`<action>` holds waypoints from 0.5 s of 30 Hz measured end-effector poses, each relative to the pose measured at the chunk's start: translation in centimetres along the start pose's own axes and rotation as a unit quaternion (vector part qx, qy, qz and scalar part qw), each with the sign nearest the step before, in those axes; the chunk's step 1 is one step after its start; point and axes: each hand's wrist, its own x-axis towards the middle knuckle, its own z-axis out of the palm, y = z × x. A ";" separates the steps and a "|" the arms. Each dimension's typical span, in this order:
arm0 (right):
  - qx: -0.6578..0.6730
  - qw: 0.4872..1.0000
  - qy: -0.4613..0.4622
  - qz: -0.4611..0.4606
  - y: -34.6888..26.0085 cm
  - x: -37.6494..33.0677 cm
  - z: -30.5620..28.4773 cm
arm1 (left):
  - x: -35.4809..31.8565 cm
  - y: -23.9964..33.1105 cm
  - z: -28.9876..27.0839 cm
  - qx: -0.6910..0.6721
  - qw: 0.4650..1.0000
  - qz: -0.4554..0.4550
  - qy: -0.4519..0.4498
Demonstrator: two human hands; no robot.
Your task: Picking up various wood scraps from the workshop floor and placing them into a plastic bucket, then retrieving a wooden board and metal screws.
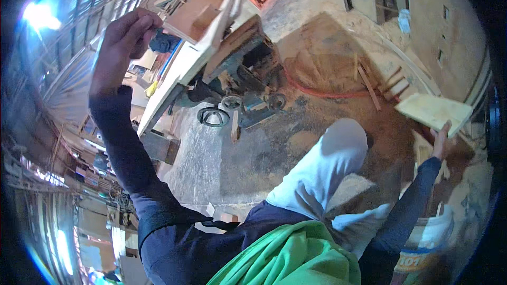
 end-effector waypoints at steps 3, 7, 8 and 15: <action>0.035 0.999 -0.023 -0.024 0.9 1.1 -0.2 | 4.1 -12.7 -6.1 0.144 0.988 -0.032 -0.043; 0.003 0.999 -0.028 0.033 0.0 -0.4 1.6 | 6.4 -24.6 -5.0 0.187 0.966 -0.152 -0.095; -0.005 0.999 -0.021 0.032 -0.1 -0.5 1.1 | 7.0 -25.5 -3.4 0.162 0.960 -0.206 -0.101; 0.101 0.993 0.005 0.065 1.0 1.1 -0.6 | 14.0 -39.1 -2.8 0.227 0.949 0.139 -0.170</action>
